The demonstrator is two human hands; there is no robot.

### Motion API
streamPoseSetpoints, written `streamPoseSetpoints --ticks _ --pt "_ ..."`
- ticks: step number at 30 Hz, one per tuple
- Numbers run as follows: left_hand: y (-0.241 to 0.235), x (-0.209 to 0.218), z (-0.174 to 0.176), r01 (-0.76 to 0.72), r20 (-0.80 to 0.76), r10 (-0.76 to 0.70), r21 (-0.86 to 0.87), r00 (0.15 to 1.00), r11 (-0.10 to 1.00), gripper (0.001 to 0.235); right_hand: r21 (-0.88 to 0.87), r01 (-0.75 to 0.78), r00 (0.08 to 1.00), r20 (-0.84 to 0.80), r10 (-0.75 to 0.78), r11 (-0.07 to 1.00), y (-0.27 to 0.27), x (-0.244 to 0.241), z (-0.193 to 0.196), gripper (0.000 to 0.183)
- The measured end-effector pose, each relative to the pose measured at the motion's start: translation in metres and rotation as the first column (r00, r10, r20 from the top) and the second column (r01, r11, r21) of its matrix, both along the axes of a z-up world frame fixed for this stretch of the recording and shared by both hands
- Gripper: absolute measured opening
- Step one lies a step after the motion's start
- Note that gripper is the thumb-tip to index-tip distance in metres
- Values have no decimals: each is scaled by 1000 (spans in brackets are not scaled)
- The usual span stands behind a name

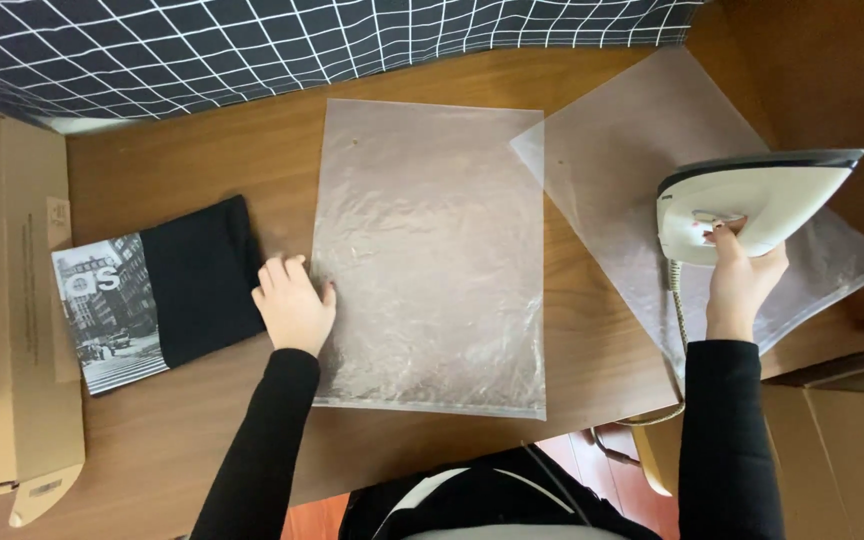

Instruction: The person irons a clear plastic bag on a wooden table, then places a folded black garment with a printed label into the bag and seals it. The person places the sealed bag into a cardboard box, closes the box, and stacks it with other boxes. The person later opens the box, removes the bag, and closes the box again.

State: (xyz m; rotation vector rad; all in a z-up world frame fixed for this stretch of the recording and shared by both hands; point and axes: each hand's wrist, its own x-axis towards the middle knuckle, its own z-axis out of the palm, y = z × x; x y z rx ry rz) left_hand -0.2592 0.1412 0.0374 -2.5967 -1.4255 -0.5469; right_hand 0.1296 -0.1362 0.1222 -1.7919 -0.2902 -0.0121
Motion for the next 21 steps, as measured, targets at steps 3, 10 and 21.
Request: streamPoseSetpoints --ticks 3,10,21 --pt "-5 0 0 178 36 -175 -117 984 977 54 -41 23 939 344 -8 999 0 -21 9 38" --pt "-21 26 18 438 -60 -480 -320 875 840 59 -634 493 649 724 234 596 49 -112 -61 59" --pt "-14 19 -23 320 23 -328 -293 945 901 67 -903 -169 664 192 723 395 150 -181 -84 69"
